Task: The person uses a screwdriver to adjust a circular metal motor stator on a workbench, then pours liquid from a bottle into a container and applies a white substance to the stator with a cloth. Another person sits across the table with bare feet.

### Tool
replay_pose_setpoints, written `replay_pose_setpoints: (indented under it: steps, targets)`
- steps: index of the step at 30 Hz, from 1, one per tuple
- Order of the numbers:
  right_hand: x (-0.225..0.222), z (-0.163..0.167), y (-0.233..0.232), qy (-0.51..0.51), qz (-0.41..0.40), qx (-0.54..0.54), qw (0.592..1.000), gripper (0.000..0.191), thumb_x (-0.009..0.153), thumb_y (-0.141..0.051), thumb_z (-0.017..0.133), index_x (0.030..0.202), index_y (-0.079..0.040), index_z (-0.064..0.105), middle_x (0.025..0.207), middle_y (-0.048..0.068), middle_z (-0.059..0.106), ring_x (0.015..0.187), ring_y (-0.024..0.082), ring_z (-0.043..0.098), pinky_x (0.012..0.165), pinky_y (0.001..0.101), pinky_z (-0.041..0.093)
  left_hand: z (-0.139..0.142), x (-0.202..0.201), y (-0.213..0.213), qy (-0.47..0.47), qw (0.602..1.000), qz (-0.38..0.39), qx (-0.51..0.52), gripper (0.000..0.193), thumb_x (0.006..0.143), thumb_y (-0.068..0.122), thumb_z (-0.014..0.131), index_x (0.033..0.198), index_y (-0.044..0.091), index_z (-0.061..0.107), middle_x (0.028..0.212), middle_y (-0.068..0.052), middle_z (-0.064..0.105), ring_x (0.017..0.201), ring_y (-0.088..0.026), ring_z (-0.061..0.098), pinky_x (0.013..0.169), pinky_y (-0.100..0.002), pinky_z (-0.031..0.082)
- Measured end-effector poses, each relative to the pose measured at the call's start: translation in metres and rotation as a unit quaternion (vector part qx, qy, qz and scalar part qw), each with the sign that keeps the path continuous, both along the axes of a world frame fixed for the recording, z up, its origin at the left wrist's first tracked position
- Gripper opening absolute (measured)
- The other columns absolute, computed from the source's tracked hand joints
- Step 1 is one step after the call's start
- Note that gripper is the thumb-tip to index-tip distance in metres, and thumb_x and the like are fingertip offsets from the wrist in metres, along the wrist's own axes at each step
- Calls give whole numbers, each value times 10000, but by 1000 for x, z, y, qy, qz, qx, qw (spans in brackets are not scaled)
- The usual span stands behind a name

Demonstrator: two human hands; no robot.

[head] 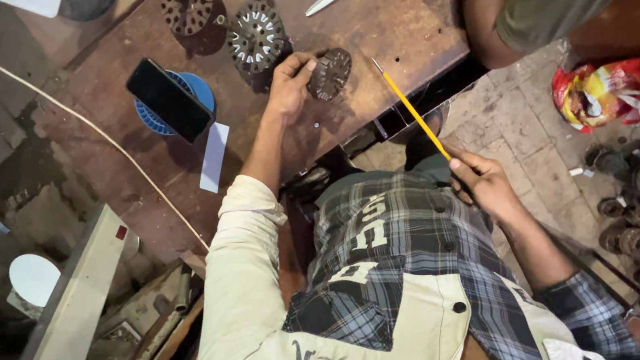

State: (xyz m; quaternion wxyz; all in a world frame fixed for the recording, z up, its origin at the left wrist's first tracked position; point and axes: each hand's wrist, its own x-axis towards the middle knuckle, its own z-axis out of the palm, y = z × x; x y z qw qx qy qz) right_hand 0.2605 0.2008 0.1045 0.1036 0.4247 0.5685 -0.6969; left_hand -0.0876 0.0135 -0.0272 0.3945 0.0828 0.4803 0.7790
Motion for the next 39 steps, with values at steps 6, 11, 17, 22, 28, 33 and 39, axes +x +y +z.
replay_pose_setpoints:
  steps: [6, 11, 17, 22, 28, 33, 39]
  targets:
    - [9, -11, 1, 11, 46, 43, 998, 420, 1032, -175, 565, 1445, -116, 615, 683, -8, 542, 495, 55, 412, 436, 228, 326, 0, -5, 6, 164, 980, -39, -108, 153, 1045, 133, 640, 1107, 5, 696, 952, 18, 692, 870, -68, 603, 796, -237, 503]
    - [7, -16, -2, 92, 80, 86, 989, 394, 1038, -137, 613, 1427, -77, 637, 817, -52, 600, 657, 24, 471, 587, 200, 414, 7, 2, 10, 14, 1000, -10, -10, 230, 1056, 188, 603, 1168, 3, 682, 1077, -47, 708, 1000, -122, 645, 916, -275, 523]
    - [-10, -10, 2, 76, 118, 102, 985, 396, 1021, -152, 620, 1413, -95, 640, 811, -33, 643, 648, 34, 523, 590, 210, 453, 5, 12, 3, 75, 997, -26, -3, 323, 1008, 106, 693, 1299, -24, 648, 1252, -81, 676, 1166, -170, 626, 1046, -325, 494]
    - [-25, -2, 12, 45, 139, 118, 982, 388, 987, -189, 627, 1369, -121, 651, 986, -98, 715, 613, 34, 528, 544, 220, 448, 1, 10, -7, 3, 998, -38, 49, 346, 973, 85, 719, 1293, -26, 647, 1280, -92, 674, 1195, -195, 630, 1071, -352, 496]
    - [-35, 9, 33, 41, 204, 136, 969, 397, 1012, -227, 627, 1400, -154, 661, 709, -43, 588, 589, 33, 490, 511, 223, 420, -1, 9, -15, -17, 998, -50, 39, 349, 970, 81, 719, 1298, -16, 653, 1262, -91, 674, 1173, -198, 639, 1047, -358, 515]
    - [-41, 16, 40, 16, 206, 117, 971, 404, 1013, -228, 616, 1411, -168, 651, 694, -51, 577, 570, 27, 465, 487, 215, 391, -3, 8, -16, 16, 998, -55, 34, 367, 979, 89, 721, 1327, -7, 656, 1270, -92, 676, 1179, -186, 631, 1048, -337, 506]
    - [-47, 23, 45, 2, 209, 88, 974, 404, 1015, -216, 602, 1414, -171, 647, 665, -40, 572, 527, 36, 449, 461, 222, 364, -3, 8, -18, -37, 995, -61, 70, 379, 964, 100, 733, 1321, 4, 651, 1267, -105, 688, 1181, -205, 656, 1058, -374, 532]
